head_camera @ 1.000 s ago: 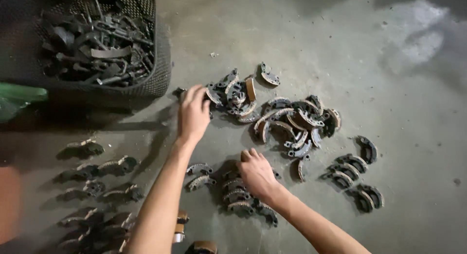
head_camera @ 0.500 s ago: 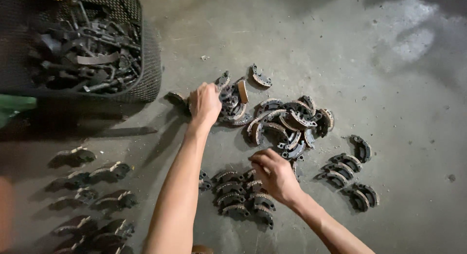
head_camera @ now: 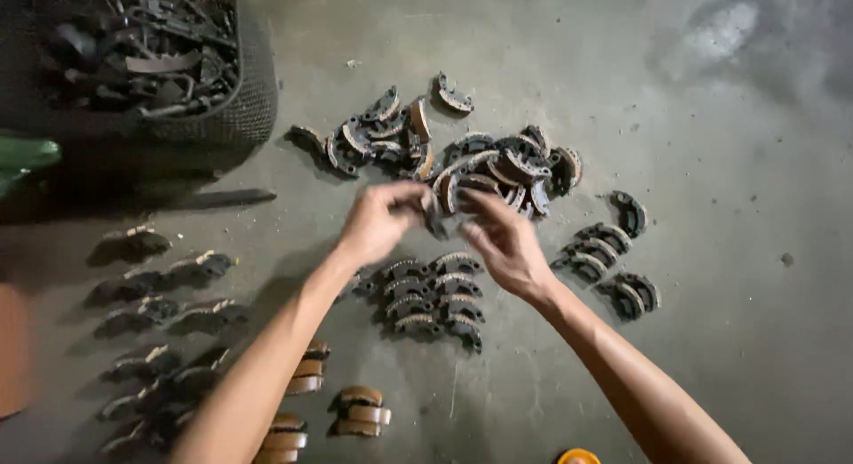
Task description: Sorting and organizing motorcycle brake shoes into rows on the floor
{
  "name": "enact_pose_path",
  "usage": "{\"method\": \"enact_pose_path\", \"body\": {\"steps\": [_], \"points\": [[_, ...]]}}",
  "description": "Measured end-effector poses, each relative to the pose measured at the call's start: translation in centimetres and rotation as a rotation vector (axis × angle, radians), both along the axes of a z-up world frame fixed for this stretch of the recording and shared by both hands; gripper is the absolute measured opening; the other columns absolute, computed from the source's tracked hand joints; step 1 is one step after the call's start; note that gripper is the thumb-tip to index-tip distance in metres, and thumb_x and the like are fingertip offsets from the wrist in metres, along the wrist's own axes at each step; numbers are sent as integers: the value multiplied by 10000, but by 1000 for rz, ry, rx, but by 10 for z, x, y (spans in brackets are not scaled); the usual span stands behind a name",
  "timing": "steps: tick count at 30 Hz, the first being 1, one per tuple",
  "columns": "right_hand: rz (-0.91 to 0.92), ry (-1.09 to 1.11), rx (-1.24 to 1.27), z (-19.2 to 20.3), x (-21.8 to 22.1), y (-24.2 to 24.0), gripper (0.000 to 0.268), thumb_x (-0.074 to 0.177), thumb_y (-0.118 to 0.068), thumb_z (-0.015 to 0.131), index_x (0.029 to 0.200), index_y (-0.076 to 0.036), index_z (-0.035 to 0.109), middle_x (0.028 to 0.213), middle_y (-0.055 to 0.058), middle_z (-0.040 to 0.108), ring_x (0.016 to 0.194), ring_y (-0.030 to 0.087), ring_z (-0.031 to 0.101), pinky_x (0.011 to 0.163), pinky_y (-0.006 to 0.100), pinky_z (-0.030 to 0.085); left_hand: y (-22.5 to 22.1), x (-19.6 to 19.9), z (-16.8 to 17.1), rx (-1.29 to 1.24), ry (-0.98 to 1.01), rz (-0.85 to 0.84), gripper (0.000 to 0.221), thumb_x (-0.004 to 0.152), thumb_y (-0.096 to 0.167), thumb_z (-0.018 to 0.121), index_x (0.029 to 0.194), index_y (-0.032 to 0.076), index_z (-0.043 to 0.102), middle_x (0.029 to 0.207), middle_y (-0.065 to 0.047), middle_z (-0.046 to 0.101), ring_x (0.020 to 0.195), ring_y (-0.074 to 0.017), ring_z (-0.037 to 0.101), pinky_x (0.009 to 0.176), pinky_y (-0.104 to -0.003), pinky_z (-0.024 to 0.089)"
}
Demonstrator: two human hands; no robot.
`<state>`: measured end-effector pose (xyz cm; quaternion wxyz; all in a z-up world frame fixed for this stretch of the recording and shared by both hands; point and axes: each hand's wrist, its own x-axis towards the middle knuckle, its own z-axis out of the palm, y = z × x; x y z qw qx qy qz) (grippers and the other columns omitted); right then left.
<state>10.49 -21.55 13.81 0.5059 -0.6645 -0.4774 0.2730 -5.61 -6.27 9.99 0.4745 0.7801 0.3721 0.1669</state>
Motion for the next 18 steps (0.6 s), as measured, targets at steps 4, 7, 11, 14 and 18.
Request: {"method": "enact_pose_path", "body": {"steps": [4, 7, 11, 14, 18], "points": [[242, 357, -213, 5, -30, -19, 535, 905, -242, 756, 1339, 46, 634, 1218, 307, 704, 1134, 429, 679, 972, 596, 536, -58, -41, -19, -382, -75, -71, 264, 830, 18, 780, 1070, 123, 810, 1043, -154, 806, 977, -241, 722, 923, -396, 567], [332, 271, -316, -25, -47, -41, 551, 786, -250, 876, 1240, 13, 709, 1126, 246, 759, 1082, 408, 710, 950, 535, 532, -92, -71, -35, -443, -97, 13, 299, 776, -4, 807, 1055, 100, 821, 1022, -152, 811, 1000, -207, 708, 920, -390, 576], [407, 20, -299, -64, -83, -68, 381, 689, -159, 907, 960, 20, 707, 886, 257, 725, 903, 485, 686, 812, 557, 528, -111, -105, -59, -309, 165, -149, 376, 756, -1, 810, 1094, 163, 816, 1104, -117, 800, 1107, -309, 732, 950, -402, 592], [533, -348, -156, -71, -99, -77, 250, 878, -124, 686, 1116, -57, 647, 963, 116, 656, 738, 292, 649, 647, 412, 547, -69, -103, -19, -4, 326, -272, 332, 838, -93, 644, 1128, 17, 761, 1109, -204, 757, 870, -277, 782, 784, -275, 683], [717, -870, -169, -138, -132, -103, 362, 798, -110, 621, 1125, -19, 494, 1011, 153, 526, 896, 300, 524, 686, 422, 496, -2, -82, -14, -3, 367, -89, 330, 931, -46, 610, 1227, 52, 718, 1189, -144, 756, 425, -75, 517, 375, -172, 477]]}}
